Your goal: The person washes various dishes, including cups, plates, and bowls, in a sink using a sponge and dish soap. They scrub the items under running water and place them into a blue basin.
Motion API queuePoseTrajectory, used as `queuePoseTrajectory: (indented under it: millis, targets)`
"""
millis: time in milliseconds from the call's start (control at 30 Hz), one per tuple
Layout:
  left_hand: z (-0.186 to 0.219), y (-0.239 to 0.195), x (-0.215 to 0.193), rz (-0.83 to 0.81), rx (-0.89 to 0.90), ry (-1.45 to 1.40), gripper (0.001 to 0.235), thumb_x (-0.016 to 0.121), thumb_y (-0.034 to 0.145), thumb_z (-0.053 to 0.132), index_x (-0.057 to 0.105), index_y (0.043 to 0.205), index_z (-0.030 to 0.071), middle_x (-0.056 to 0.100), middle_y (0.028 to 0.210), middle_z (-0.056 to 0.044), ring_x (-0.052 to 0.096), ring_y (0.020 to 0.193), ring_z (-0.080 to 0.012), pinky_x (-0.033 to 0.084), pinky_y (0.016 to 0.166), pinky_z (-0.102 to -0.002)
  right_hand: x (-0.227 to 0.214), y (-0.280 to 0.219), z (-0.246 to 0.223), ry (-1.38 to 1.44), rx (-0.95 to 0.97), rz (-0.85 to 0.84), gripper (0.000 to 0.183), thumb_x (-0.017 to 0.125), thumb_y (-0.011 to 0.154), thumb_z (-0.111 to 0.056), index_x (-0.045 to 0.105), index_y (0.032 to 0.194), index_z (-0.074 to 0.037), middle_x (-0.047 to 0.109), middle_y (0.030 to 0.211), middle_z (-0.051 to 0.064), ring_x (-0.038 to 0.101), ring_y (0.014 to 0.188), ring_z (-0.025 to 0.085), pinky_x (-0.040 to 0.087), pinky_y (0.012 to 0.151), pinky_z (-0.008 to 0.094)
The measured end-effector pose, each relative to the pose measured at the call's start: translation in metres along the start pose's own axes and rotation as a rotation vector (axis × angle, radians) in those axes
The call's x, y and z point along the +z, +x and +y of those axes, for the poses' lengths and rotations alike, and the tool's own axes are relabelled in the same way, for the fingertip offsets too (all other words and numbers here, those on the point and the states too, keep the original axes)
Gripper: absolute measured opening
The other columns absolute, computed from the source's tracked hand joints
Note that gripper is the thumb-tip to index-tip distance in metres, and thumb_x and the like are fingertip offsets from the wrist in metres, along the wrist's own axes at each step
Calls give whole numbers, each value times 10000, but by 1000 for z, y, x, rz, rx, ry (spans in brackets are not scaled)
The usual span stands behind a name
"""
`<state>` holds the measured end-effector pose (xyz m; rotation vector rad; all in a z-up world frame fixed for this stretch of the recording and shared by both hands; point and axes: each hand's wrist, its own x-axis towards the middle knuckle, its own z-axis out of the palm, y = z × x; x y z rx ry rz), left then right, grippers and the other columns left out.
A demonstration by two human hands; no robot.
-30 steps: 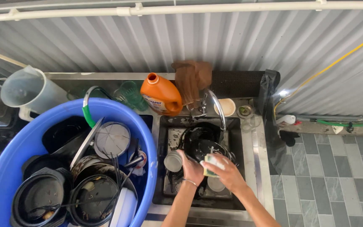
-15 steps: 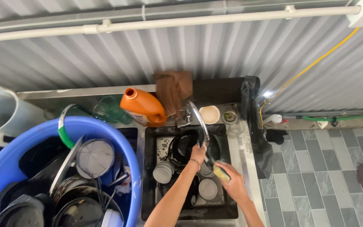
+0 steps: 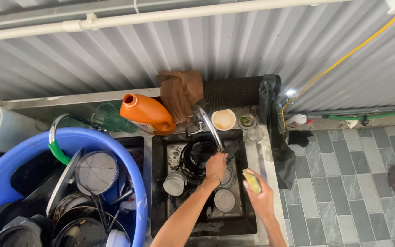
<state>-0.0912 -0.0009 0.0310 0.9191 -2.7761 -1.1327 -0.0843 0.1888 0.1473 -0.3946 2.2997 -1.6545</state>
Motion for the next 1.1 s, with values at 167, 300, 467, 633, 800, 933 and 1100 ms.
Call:
queuePoseTrajectory:
  millis: [167, 300, 467, 633, 800, 933, 1100]
  targets:
    - [28, -47, -45, 221, 118, -118, 206, 581, 1015, 161, 649, 1151, 21, 714, 943, -241, 699, 819, -428, 569, 678, -494, -8, 1, 12, 18, 32, 60, 400, 723, 902, -112, 675, 1296, -62, 769, 1150, 91, 700, 1047, 135, 534, 911, 275]
    - [35, -66, -67, 306, 128, -211, 260, 597, 990, 111, 651, 1234, 41, 729, 978, -226, 712, 844, -412, 582, 684, -463, -4, -1, 26, -10, 58, 77, 394, 725, 908, -124, 680, 1295, -63, 777, 1119, 93, 703, 1022, 128, 535, 914, 266]
    - [38, -74, -74, 381, 189, -202, 304, 616, 985, 51, 621, 1287, 27, 717, 1081, -225, 718, 900, -397, 596, 703, -424, 4, 0, 21, -6, 37, 74, 392, 714, 912, -120, 667, 1294, -49, 753, 1152, 91, 690, 1036, 139, 524, 923, 276]
    - [31, -83, -71, 460, 149, -155, 370, 627, 946, -6, 631, 1309, 64, 724, 1146, -179, 716, 943, -372, 595, 748, -410, 11, 12, 27, 5, 65, 56, 399, 690, 933, -149, 656, 1318, -51, 749, 1142, 99, 686, 1039, 160, 523, 913, 285]
    - [3, -70, -56, 479, 122, -67, 521, 590, 861, -106, 619, 1354, 61, 691, 1275, -171, 707, 1072, -345, 588, 844, -385, 37, 20, 88, -44, 78, 37, 442, 613, 978, -176, 574, 1390, -21, 731, 1143, 158, 679, 1016, 201, 521, 892, 309]
    - [-37, -45, -22, 440, 353, 40, 591, 620, 776, -98, 625, 1338, 84, 713, 1259, -136, 677, 1154, -336, 541, 1014, -448, 56, 38, 86, 424, 427, 18, 349, 563, 992, -210, 429, 1232, 5, 715, 1052, 187, 745, 847, 230, 608, 713, 345]
    - [-58, -29, 19, -52, 173, 60, 489, 603, 986, -42, 589, 1430, 163, 648, 1418, -88, 648, 1172, -296, 561, 935, -410, 62, 76, 35, 378, 380, 24, 380, 615, 959, -206, 455, 1209, 30, 727, 1000, 156, 747, 843, 238, 610, 709, 344]
